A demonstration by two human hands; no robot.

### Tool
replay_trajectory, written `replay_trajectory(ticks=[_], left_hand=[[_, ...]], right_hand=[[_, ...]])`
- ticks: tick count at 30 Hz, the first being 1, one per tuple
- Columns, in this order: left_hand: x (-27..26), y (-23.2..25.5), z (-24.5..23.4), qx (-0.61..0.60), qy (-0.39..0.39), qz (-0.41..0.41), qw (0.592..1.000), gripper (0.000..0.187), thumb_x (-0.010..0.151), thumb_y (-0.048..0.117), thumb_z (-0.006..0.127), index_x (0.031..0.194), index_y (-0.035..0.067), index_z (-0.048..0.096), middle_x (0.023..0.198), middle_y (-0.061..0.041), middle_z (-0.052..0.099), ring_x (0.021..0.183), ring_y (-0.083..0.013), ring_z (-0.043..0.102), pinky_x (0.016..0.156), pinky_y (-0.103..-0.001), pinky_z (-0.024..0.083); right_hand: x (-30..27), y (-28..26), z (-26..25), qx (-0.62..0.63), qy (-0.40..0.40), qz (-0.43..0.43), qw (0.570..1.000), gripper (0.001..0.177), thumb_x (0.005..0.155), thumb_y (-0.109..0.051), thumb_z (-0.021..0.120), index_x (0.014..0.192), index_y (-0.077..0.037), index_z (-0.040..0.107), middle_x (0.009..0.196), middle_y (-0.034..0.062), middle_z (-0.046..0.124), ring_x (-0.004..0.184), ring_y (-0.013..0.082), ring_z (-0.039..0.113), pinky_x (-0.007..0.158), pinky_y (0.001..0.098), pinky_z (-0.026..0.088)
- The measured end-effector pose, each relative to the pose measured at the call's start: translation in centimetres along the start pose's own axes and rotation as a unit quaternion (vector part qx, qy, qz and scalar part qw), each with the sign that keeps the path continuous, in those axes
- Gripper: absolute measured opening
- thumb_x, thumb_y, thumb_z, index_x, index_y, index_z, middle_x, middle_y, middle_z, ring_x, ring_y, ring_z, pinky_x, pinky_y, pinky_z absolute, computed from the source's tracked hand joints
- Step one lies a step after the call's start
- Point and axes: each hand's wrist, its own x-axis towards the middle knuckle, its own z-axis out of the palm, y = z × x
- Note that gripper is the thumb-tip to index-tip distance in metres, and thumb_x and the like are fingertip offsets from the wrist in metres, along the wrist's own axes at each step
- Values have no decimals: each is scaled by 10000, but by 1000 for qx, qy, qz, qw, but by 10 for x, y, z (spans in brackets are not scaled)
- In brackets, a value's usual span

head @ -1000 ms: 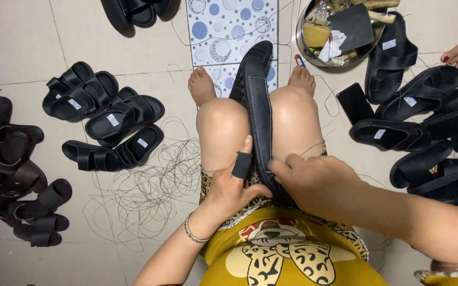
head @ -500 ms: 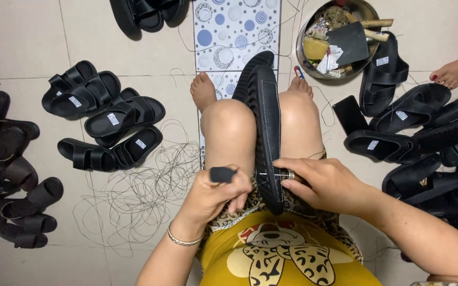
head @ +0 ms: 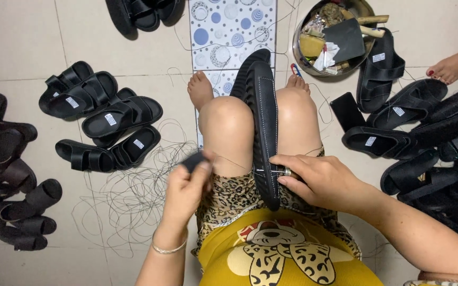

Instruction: Hand-sewing the straps and soles of black sandals using a needle and thread.

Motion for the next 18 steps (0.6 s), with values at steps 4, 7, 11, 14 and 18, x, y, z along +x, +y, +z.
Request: replay_trajectory(ticks=[4, 7, 11, 14, 18], left_hand=[[-6, 19, 6, 375, 192, 369, 828, 248, 922, -45, 638, 1167, -85, 654, 1227, -240, 643, 1075, -356, 666, 925, -396, 550], [-13, 4, 27, 204, -62, 274, 938, 361, 880, 178, 781, 1170, -19, 692, 1220, -271, 675, 1004, -409, 707, 730, -408, 639], [-8, -27, 6, 183, -197, 57, 962, 143, 870, 109, 767, 938, -13, 795, 872, -184, 782, 740, -285, 752, 680, -345, 621], [-3, -49, 5, -38, -234, 108, 965, 114, 811, 21, 823, 920, 1, 795, 803, -91, 710, 698, -161, 618, 675, -290, 544], [9, -57, 29, -305, -216, 58, 926, 99, 879, -16, 708, 945, -90, 707, 809, -298, 612, 618, -309, 604, 440, -329, 526]], right_hand=[[-3, 4, 4, -4, -4, 5, 1000, 390, 945, -273, 662, 1320, -168, 650, 1031, 57, 799, 848, 277, 785, 683, 393, 635], [-1, 4, 3, -12, -17, 6, 1000, 387, 953, -283, 651, 1323, -166, 641, 1036, 66, 793, 861, 287, 783, 679, 400, 640], [-2, 9, 5, -14, -18, 12, 1000, 393, 963, -306, 631, 1335, -182, 626, 1053, 73, 788, 863, 302, 778, 691, 428, 633], [-2, 12, 6, -5, -23, 10, 1000, 399, 963, -316, 633, 1335, -174, 616, 1046, 96, 787, 862, 315, 779, 698, 446, 634], [-2, 19, 12, 11, 20, -21, 1000, 369, 937, -271, 667, 1290, -162, 667, 966, 78, 801, 797, 280, 785, 649, 396, 637]])
